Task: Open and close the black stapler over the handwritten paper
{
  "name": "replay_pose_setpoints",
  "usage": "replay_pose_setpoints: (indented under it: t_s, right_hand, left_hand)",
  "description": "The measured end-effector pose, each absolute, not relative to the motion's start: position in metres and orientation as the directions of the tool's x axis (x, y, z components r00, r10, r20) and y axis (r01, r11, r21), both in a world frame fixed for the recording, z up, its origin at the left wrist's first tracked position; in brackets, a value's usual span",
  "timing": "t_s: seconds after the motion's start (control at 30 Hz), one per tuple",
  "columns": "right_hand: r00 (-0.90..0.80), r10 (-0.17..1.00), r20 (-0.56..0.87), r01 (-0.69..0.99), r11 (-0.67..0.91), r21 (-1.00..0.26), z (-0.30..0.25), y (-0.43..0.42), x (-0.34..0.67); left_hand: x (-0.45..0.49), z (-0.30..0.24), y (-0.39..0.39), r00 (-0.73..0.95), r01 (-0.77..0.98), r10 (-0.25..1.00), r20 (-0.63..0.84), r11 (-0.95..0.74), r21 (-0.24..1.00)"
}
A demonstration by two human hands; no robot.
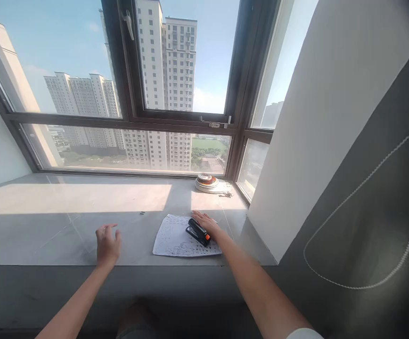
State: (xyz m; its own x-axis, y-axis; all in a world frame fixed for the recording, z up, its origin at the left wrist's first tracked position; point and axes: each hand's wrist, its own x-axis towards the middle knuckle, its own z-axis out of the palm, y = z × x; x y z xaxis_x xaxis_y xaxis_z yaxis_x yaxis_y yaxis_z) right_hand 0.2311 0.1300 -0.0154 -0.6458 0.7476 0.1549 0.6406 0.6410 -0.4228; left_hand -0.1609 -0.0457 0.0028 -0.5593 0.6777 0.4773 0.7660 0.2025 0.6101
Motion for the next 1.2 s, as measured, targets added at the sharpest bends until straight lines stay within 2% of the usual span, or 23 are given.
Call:
replay_pose_setpoints:
  t_s: [0.07,0.17,0.23,0.3,0.4,0.5,0.63,0.87,1.2]
  right_hand:
    - [-0.622,0.754,0.212,0.644,0.646,-0.409,-0.014,0.129,0.229]
    - [-0.525,0.768,0.367,0.652,0.640,-0.407,-0.010,0.120,0.230]
    - [-0.404,0.789,0.463,0.636,0.606,-0.478,-0.006,0.109,0.236]
    - [-0.335,0.810,0.481,0.575,0.580,-0.577,-0.004,0.094,0.246]
    - [-0.473,0.780,0.410,0.454,0.614,-0.645,-0.004,0.067,0.264]
    - [-0.570,0.731,0.376,0.433,0.655,-0.619,-0.007,0.046,0.275]
    - [-0.556,0.751,0.356,0.528,0.650,-0.547,-0.007,0.035,0.274]
    - [-0.592,0.718,0.366,0.523,0.688,-0.503,-0.003,0.031,0.272]
    - [-0.525,0.765,0.373,0.531,0.637,-0.559,-0.013,0.041,0.272]
  left_hand:
    - [-0.109,0.002,-0.039,-0.377,0.833,0.768,0.517,0.036,0.552]
    - [-0.045,-0.004,-0.028,-0.008,0.880,0.885,0.465,-0.215,0.424]
    - [-0.021,-0.013,-0.021,0.105,0.899,0.910,0.401,-0.259,0.353]
    - [-0.012,-0.022,-0.017,0.119,0.923,0.935,0.335,-0.229,0.310]
    - [-0.012,-0.029,-0.015,0.094,0.944,0.949,0.301,-0.180,0.275]
    - [-0.013,-0.025,-0.017,0.080,0.948,0.949,0.304,-0.167,0.272]
    - [-0.007,-0.016,-0.025,0.058,0.942,0.957,0.284,-0.147,0.303]
    - [-0.004,-0.011,-0.029,0.048,0.939,0.961,0.274,-0.137,0.315]
    - [-0.006,-0.009,-0.029,0.052,0.946,0.952,0.302,-0.143,0.290]
